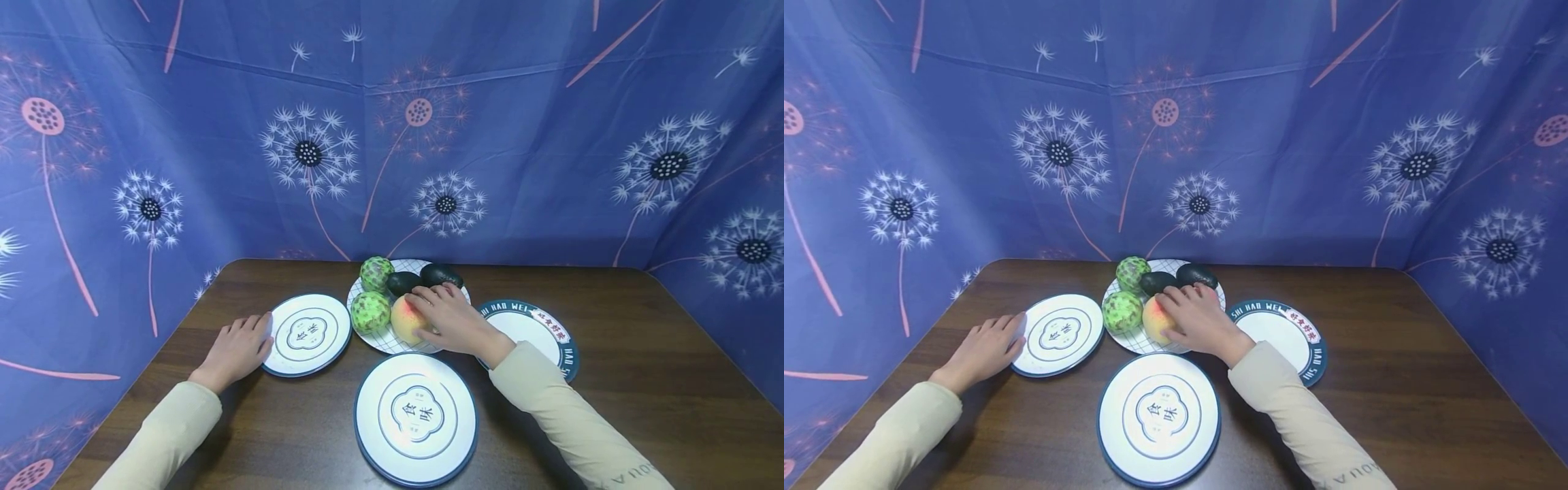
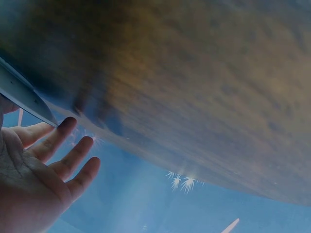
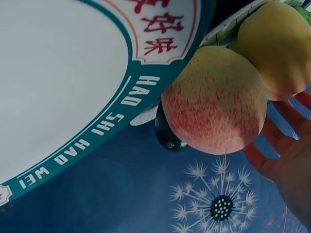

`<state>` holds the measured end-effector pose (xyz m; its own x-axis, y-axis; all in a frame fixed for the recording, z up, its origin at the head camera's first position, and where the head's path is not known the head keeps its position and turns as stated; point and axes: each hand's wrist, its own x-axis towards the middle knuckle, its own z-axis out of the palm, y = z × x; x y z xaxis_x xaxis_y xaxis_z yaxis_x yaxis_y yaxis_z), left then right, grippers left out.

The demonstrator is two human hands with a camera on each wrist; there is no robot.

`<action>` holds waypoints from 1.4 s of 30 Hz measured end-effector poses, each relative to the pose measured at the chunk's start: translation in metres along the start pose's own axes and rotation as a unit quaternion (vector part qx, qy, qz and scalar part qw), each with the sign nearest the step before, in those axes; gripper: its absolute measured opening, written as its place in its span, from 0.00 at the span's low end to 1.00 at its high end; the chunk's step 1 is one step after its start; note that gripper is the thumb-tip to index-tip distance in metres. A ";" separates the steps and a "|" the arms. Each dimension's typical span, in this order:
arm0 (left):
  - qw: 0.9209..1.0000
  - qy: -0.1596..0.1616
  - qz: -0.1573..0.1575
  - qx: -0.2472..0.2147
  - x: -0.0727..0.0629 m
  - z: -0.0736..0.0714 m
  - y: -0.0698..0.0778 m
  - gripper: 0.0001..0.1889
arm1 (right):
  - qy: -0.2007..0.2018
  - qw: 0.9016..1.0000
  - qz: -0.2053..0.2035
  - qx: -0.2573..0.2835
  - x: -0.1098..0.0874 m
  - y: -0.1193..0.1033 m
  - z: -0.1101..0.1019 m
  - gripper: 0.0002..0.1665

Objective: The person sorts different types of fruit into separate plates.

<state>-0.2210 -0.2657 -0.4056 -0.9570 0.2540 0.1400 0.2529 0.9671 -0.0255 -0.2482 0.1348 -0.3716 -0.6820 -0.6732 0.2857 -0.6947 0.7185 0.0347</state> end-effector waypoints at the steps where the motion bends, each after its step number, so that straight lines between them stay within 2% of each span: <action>1: 1.000 0.001 0.000 0.000 0.000 0.000 0.000 0.27 | -0.001 1.000 -0.001 -0.003 0.000 0.000 0.001 0.39; 5: 1.000 0.002 -0.002 0.004 0.000 -0.001 0.001 0.27 | -0.006 1.000 -0.001 -0.009 0.002 -0.001 0.003 0.42; 12: 1.000 0.004 0.000 0.008 0.001 0.000 0.000 0.28 | -0.006 1.000 -0.002 0.023 0.003 -0.002 0.007 0.45; 20: 1.000 0.006 -0.002 0.009 0.001 0.002 0.000 0.27 | -0.016 0.999 0.004 0.033 0.005 -0.004 0.009 0.49; 42: 1.000 0.012 -0.006 0.004 0.001 0.003 0.000 0.27 | -0.016 0.999 -0.003 0.032 0.009 -0.003 0.015 0.52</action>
<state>-0.2225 -0.2657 -0.4083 -0.9563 0.2425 0.1632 0.2405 0.9701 -0.0322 -0.2553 0.1239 -0.3834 -0.6838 -0.6839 0.2545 -0.7117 0.7020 -0.0259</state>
